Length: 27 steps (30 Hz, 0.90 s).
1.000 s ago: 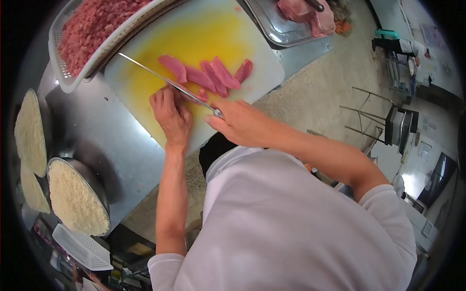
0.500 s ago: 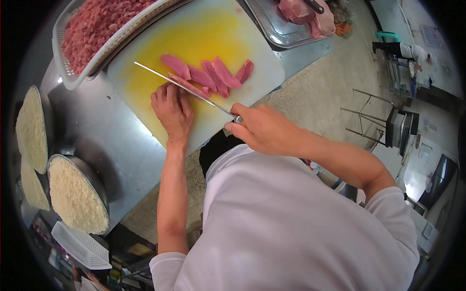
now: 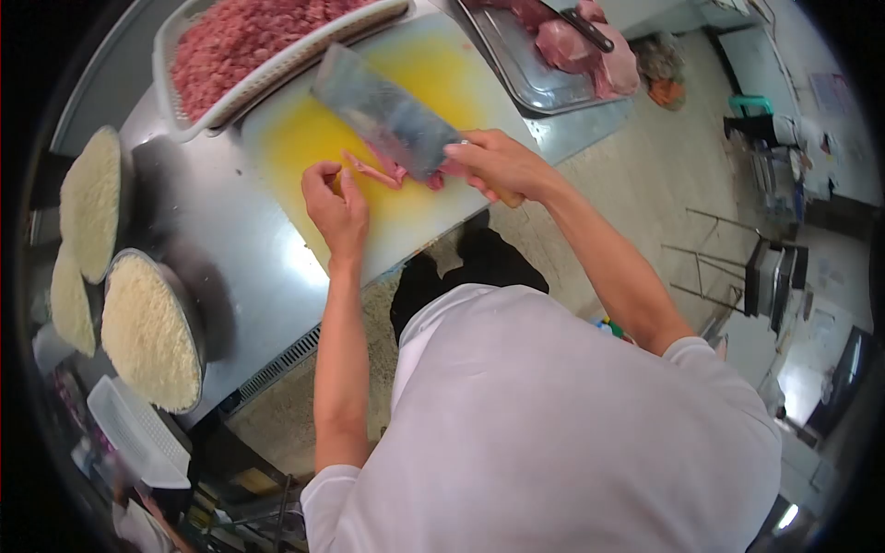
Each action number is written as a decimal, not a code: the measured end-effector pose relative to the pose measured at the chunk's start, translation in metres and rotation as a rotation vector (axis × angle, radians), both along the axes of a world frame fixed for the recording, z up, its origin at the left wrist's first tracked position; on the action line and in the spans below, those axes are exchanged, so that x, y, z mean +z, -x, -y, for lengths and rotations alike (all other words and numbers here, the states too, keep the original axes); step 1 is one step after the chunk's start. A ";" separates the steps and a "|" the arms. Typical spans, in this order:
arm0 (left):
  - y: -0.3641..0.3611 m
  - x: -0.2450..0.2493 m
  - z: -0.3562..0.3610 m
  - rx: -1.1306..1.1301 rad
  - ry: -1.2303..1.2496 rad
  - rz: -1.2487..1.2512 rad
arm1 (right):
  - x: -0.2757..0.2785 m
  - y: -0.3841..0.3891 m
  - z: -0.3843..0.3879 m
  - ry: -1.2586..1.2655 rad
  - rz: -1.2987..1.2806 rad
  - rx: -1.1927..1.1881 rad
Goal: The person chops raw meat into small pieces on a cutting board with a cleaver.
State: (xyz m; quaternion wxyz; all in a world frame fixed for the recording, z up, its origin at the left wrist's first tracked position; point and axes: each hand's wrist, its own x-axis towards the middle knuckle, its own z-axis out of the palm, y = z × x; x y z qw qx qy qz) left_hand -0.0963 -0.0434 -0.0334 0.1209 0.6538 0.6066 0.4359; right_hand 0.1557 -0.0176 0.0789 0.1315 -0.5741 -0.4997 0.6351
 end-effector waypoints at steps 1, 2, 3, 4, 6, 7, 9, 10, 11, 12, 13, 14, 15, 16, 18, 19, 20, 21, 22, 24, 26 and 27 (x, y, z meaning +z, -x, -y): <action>-0.002 0.001 0.003 0.104 0.054 0.321 | -0.006 -0.009 0.003 -0.019 -0.018 0.022; -0.004 0.007 0.003 0.200 0.096 0.644 | -0.017 -0.017 0.004 0.042 -0.193 -0.036; -0.010 0.021 0.006 0.208 0.071 0.630 | -0.021 -0.019 0.005 0.110 -0.365 -0.099; -0.018 0.034 0.011 0.234 0.097 0.760 | -0.026 -0.021 0.006 0.159 -0.497 -0.063; -0.032 0.056 0.018 0.258 0.119 0.879 | -0.036 -0.011 0.015 0.241 -0.627 -0.079; -0.040 0.065 0.017 0.081 0.240 1.337 | -0.041 -0.007 0.017 0.330 -0.743 -0.112; -0.049 0.066 0.016 -0.128 0.379 1.772 | -0.044 -0.009 0.020 0.275 -0.706 -0.091; -0.045 0.055 0.012 -0.152 0.337 1.821 | -0.045 -0.014 0.019 0.204 -0.634 -0.077; -0.040 0.051 0.005 -0.179 0.294 1.869 | -0.044 -0.021 0.017 0.131 -0.561 -0.066; -0.032 0.058 0.008 -0.135 0.286 1.854 | -0.043 -0.031 0.015 0.124 -0.572 -0.070; -0.031 0.061 0.005 -0.138 0.288 1.844 | -0.041 -0.047 0.015 0.025 -0.428 -0.112; -0.030 0.063 0.002 -0.024 0.252 1.518 | -0.038 -0.062 0.013 -0.071 -0.283 -0.150; -0.034 0.070 0.002 0.089 0.211 1.192 | -0.031 -0.075 0.011 -0.070 -0.291 -0.143; -0.048 0.072 0.000 0.169 0.253 0.797 | -0.023 -0.088 0.009 -0.180 -0.144 -0.127; -0.080 0.050 -0.001 -0.008 0.115 0.054 | -0.025 -0.106 0.004 -0.296 -0.010 -0.109; -0.109 0.059 0.003 -0.079 0.047 -0.234 | -0.035 -0.112 0.002 -0.391 0.035 -0.081; -0.131 0.067 0.006 -0.151 -0.021 -0.523 | -0.042 -0.117 0.000 -0.486 0.080 -0.055; -0.133 0.052 0.005 -0.149 -0.021 -0.534 | -0.042 -0.118 -0.001 -0.487 0.070 -0.056; -0.133 0.024 0.006 -0.118 0.016 -0.533 | -0.042 -0.117 -0.001 -0.476 0.043 -0.064; -0.128 0.009 -0.002 -0.091 0.050 -0.543 | -0.044 -0.117 0.000 -0.469 0.027 -0.070; -0.111 0.011 -0.004 0.009 0.064 -0.612 | -0.045 -0.124 0.001 -0.470 0.033 -0.048; -0.099 0.012 -0.008 0.063 0.063 -0.647 | -0.044 -0.127 -0.001 -0.485 0.044 -0.023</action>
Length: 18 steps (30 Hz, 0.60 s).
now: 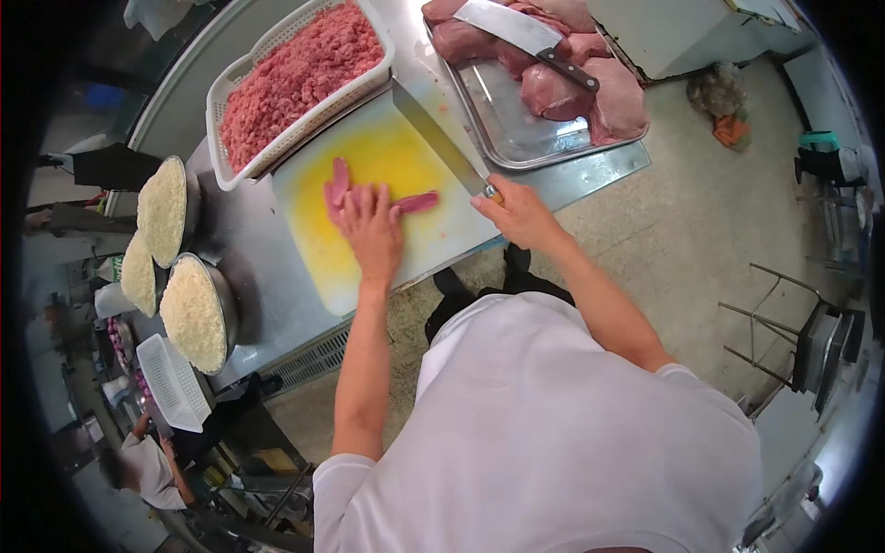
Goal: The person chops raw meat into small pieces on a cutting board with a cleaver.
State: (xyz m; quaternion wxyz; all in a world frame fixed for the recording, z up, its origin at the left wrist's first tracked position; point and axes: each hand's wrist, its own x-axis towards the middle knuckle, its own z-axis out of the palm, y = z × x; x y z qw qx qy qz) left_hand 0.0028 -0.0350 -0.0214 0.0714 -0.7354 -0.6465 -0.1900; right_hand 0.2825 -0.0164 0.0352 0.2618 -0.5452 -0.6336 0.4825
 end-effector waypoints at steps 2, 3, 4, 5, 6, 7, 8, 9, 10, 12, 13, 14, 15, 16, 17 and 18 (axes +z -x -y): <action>0.027 0.003 -0.004 0.041 -0.014 -0.024 | -0.005 -0.001 0.001 -0.037 -0.043 -0.004; 0.040 0.004 -0.005 0.081 -0.024 -0.035 | -0.008 -0.003 0.003 -0.070 -0.073 -0.010; 0.050 0.004 -0.004 0.114 -0.111 -0.142 | -0.008 -0.006 0.003 -0.080 -0.071 -0.027; 0.059 0.011 -0.005 0.085 -0.106 -0.147 | -0.009 -0.008 0.004 -0.039 -0.080 -0.002; 0.060 0.011 -0.004 0.072 -0.111 -0.148 | -0.006 -0.009 0.005 0.003 -0.091 0.026; 0.060 0.010 -0.003 0.110 -0.108 -0.203 | -0.002 -0.011 0.006 0.011 -0.071 0.040; 0.055 0.016 -0.007 0.148 -0.106 -0.259 | -0.002 -0.012 0.005 0.007 -0.077 0.029; 0.049 0.020 -0.010 0.137 -0.108 -0.263 | -0.004 -0.013 0.005 -0.003 -0.085 0.037; 0.038 0.021 -0.011 0.074 -0.056 -0.130 | -0.005 -0.014 0.004 -0.013 -0.088 0.048; 0.019 0.021 -0.014 0.017 0.001 0.010 | -0.008 -0.015 0.000 -0.036 -0.101 0.049; 0.012 0.020 -0.017 0.068 0.059 0.004 | -0.010 -0.016 -0.001 -0.056 -0.116 0.057; 0.009 0.019 -0.017 0.122 0.120 -0.003 | -0.009 -0.018 -0.004 -0.049 -0.113 0.069; 0.008 0.023 -0.018 0.135 0.126 -0.001 | -0.005 -0.020 -0.008 0.003 -0.093 0.091; 0.010 0.030 -0.022 0.142 0.188 0.004 | -0.002 -0.020 -0.011 0.051 -0.074 0.113; 0.014 0.032 -0.022 0.148 0.251 0.009 | -0.005 -0.020 -0.011 0.053 -0.073 0.124; 0.019 0.031 -0.019 0.159 0.250 0.011 | -0.008 -0.022 -0.011 -0.018 -0.067 0.127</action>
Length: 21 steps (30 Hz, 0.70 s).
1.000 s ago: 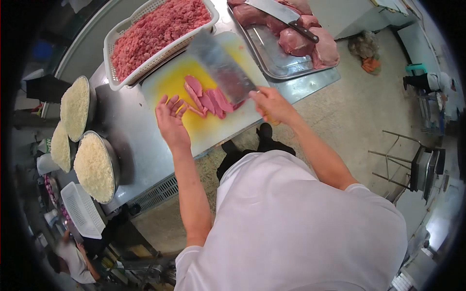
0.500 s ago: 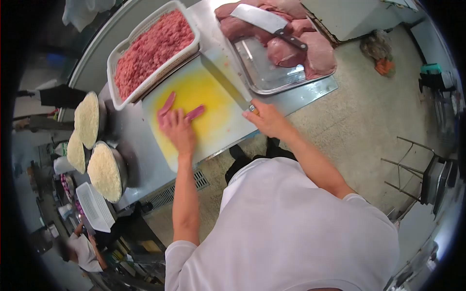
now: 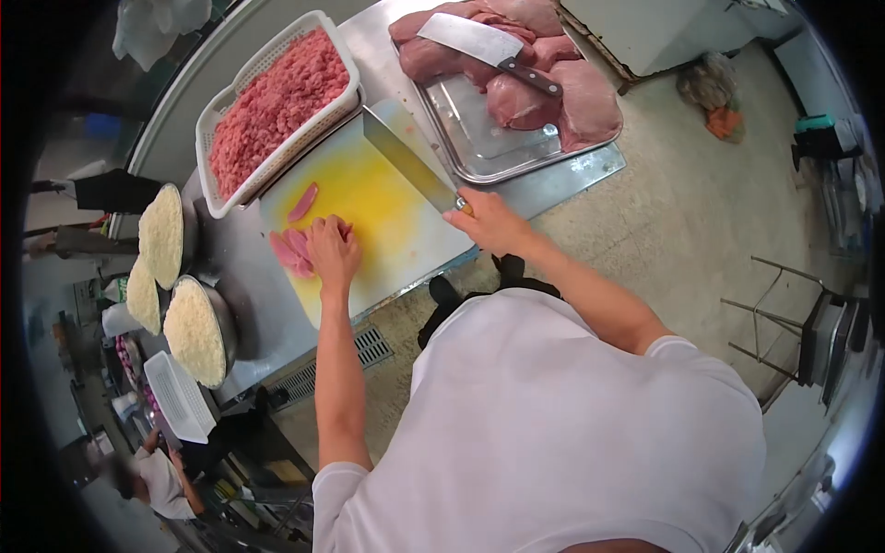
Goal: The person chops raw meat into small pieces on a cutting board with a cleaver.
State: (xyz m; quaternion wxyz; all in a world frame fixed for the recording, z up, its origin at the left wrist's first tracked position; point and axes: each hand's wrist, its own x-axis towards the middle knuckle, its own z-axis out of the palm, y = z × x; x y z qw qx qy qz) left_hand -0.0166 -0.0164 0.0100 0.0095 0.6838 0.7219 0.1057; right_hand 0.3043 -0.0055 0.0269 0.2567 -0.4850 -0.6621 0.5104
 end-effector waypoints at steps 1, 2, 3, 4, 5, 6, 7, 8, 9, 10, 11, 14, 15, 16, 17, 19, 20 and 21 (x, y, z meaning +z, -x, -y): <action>0.009 0.000 -0.001 -0.006 -0.036 0.172 | -0.002 0.002 -0.004 -0.080 0.001 0.002; 0.013 -0.001 -0.003 -0.023 -0.067 0.344 | 0.001 0.003 -0.004 -0.085 0.003 0.003; 0.005 0.019 -0.004 -0.023 -0.070 0.346 | 0.005 0.004 -0.003 0.056 -0.037 0.003; 0.000 0.041 -0.003 0.019 -0.093 0.442 | 0.009 0.004 -0.002 0.196 -0.075 0.005; -0.007 0.055 -0.003 0.045 -0.105 0.492 | 0.012 0.004 -0.003 0.195 -0.070 0.008; -0.013 0.070 -0.003 0.070 -0.119 0.543 | 0.015 0.005 -0.004 0.356 -0.155 -0.014; -0.016 0.075 -0.006 0.059 -0.167 0.887 | 0.017 0.005 -0.004 0.518 -0.240 -0.036; -0.018 0.077 -0.009 0.043 -0.217 1.231 | 0.015 0.007 -0.004 0.514 -0.234 -0.031; -0.022 0.075 -0.011 0.044 -0.223 1.235 | 0.012 0.008 -0.003 0.505 -0.197 -0.049; -0.026 0.072 -0.012 0.109 -0.186 1.277 | 0.009 0.010 -0.001 0.495 -0.159 -0.069; -0.031 0.067 -0.014 0.175 -0.147 1.320 | 0.017 0.014 0.002 0.492 -0.155 -0.069; -0.042 0.017 -0.026 0.130 -0.062 1.170 | 0.037 0.022 0.014 0.404 -0.021 -0.092; -0.042 0.000 -0.026 0.138 -0.057 1.178 | 0.035 0.023 0.017 0.370 -0.004 -0.076; -0.042 -0.017 -0.026 0.035 -0.206 0.768 | 0.034 0.024 0.019 0.334 0.014 -0.053; -0.040 -0.025 -0.026 -0.066 -0.338 0.349 | 0.036 0.023 0.022 0.337 0.021 -0.046; -0.040 -0.016 -0.026 -0.065 -0.331 0.408 | 0.044 0.011 0.027 0.081 0.135 0.061; -0.040 -0.014 -0.014 -0.055 -0.305 0.462 | 0.052 0.008 0.037 0.097 0.139 0.058; -0.043 -0.016 -0.011 -0.056 -0.303 0.467 | 0.063 0.005 0.042 0.122 0.158 0.078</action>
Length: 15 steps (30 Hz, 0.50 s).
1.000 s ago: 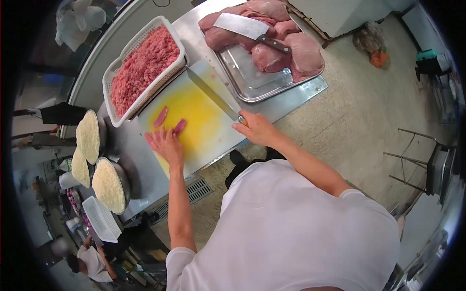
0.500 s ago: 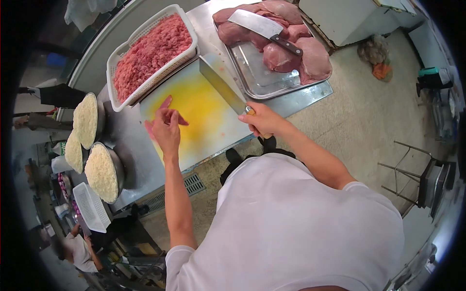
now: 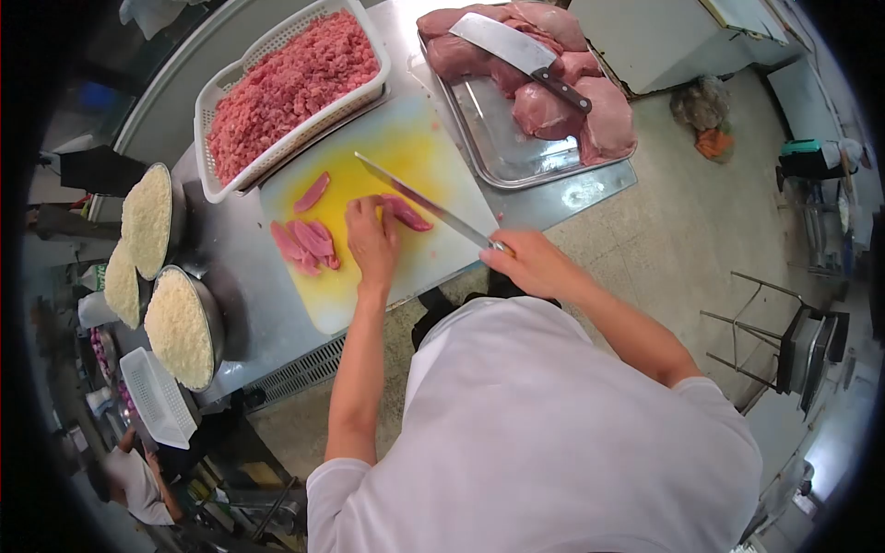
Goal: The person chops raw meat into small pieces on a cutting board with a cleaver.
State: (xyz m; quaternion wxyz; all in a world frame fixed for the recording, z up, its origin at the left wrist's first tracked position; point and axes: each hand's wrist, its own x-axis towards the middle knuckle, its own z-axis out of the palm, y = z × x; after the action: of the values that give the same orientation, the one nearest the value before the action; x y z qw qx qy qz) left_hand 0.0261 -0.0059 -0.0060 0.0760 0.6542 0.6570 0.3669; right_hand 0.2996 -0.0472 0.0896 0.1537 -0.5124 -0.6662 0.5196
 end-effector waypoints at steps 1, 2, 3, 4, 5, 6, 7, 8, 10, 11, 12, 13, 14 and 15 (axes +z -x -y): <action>-0.005 -0.002 0.003 -0.030 -0.009 -0.009 | 0.008 -0.001 0.003 0.025 0.019 0.019; -0.008 -0.005 0.008 -0.060 -0.014 -0.017 | 0.012 -0.002 0.007 0.030 0.025 0.019; -0.010 -0.010 0.010 -0.062 -0.010 -0.011 | 0.016 -0.003 0.011 0.047 0.074 0.050; -0.011 -0.014 0.010 -0.042 -0.017 -0.072 | 0.017 -0.001 0.011 0.061 0.122 0.078; -0.010 -0.017 0.006 -0.027 -0.028 -0.133 | 0.012 0.003 0.009 0.060 0.125 0.068; -0.010 -0.016 0.003 -0.040 -0.030 -0.130 | 0.001 0.010 0.008 -0.022 0.094 0.046; -0.011 -0.015 0.001 -0.053 -0.058 -0.129 | -0.010 0.016 0.007 -0.103 0.068 0.026; -0.012 -0.016 0.007 -0.062 -0.072 -0.123 | -0.024 0.028 -0.005 -0.115 0.067 0.057; -0.007 -0.018 0.012 -0.082 -0.032 -0.115 | -0.042 0.061 -0.026 -0.139 0.073 0.071; -0.005 -0.017 0.005 -0.089 -0.028 -0.119 | -0.043 0.074 -0.038 -0.176 0.079 0.057; -0.003 -0.017 0.005 -0.092 -0.029 -0.118 | -0.041 0.078 -0.047 -0.177 0.081 0.053; -0.003 -0.018 0.007 -0.096 -0.020 -0.115 | -0.040 0.080 -0.054 -0.126 0.088 0.065; -0.001 -0.021 0.008 -0.096 -0.015 -0.110 | -0.035 0.080 -0.057 -0.080 0.096 0.080; 0.001 -0.025 0.008 -0.103 -0.016 -0.108 | -0.030 0.077 -0.055 -0.079 0.098 0.073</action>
State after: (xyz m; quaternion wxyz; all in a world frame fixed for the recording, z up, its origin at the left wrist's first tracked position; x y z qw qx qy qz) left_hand 0.0246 -0.0142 -0.0312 0.0542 0.7064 0.6228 0.3318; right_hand 0.2222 0.0079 0.0594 0.1218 -0.5061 -0.7113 0.4723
